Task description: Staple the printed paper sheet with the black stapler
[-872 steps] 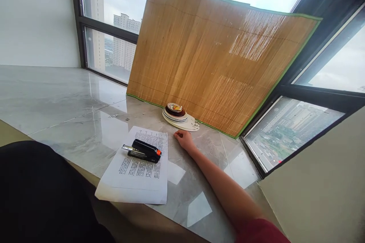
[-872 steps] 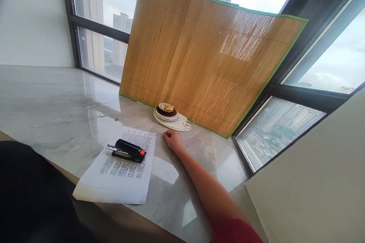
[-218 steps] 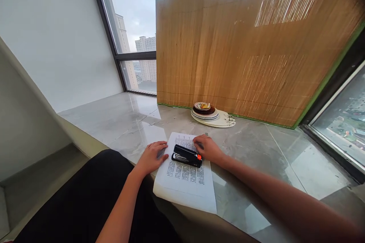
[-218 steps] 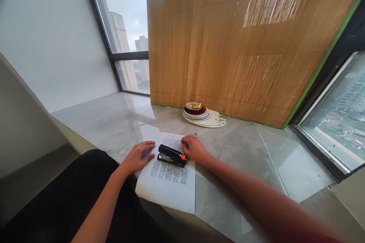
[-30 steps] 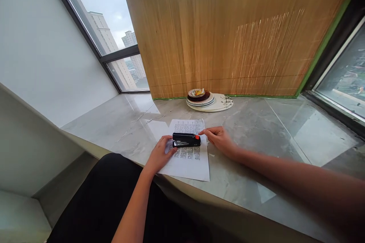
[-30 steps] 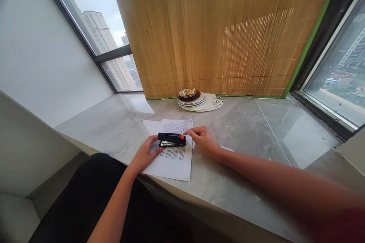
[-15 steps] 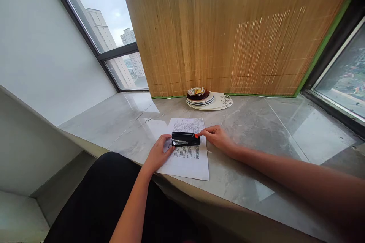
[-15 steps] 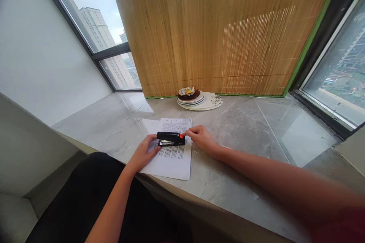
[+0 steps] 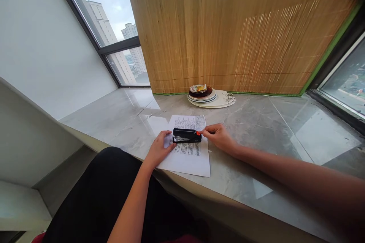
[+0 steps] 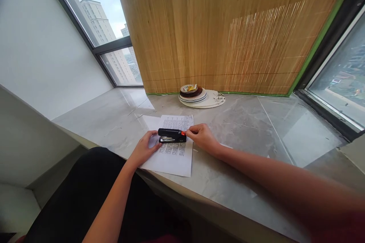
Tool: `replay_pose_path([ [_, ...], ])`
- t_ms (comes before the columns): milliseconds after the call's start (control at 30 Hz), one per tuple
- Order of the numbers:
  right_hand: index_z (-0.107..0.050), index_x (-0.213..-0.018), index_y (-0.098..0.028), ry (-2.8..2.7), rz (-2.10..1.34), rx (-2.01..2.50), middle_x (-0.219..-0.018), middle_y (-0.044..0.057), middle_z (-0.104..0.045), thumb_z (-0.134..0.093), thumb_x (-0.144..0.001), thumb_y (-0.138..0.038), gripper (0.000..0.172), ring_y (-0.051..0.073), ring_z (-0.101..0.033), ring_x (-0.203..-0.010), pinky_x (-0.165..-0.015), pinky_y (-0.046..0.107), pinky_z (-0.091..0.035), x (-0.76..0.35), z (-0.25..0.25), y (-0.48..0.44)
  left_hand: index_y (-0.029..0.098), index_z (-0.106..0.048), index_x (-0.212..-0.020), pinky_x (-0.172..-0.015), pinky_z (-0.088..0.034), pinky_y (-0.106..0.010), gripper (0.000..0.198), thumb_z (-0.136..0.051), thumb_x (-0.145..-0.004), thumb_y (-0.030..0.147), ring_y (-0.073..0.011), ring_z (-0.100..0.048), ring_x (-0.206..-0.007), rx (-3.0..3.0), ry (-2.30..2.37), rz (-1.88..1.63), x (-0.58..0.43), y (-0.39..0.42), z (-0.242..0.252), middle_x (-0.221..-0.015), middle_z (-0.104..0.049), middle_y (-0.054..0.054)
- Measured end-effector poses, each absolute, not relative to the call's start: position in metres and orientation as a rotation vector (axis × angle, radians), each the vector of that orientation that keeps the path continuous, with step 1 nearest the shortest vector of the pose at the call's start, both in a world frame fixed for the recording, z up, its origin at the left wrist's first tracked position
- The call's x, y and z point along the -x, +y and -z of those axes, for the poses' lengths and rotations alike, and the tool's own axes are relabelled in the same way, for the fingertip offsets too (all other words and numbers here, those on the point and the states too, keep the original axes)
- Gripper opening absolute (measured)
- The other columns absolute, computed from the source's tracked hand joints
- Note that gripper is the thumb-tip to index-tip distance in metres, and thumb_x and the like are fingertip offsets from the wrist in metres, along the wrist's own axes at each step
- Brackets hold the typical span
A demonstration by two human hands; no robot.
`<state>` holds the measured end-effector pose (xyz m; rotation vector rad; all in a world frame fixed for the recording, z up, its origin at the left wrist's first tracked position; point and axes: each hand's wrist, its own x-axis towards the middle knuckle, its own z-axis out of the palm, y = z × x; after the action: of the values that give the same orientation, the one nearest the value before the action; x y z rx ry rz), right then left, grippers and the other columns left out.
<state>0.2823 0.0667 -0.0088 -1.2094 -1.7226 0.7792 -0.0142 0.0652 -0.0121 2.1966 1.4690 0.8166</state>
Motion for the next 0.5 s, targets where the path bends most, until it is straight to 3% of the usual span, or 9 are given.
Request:
replay_pose_path([
  [500, -0.040, -0.053, -0.018, -1.916, -0.397, 1.159, -0.055, -0.005, -0.026, -0.056, -0.090, -0.033, 0.043, 0.009, -0.023, -0.053, -0.053, 0.027, -0.019, -0.2813, 0.0140, 0.0620, 0.022, -0.057, -0.130, -0.109, -0.045, -0.042, 0.044, -0.070, -0.090, 0.034, -0.0260, -0.060, -0.125, -2.182, 1.462, -0.826, 0.0133, 0.0647, 0.0104, -0.136, -0.062, -0.010],
])
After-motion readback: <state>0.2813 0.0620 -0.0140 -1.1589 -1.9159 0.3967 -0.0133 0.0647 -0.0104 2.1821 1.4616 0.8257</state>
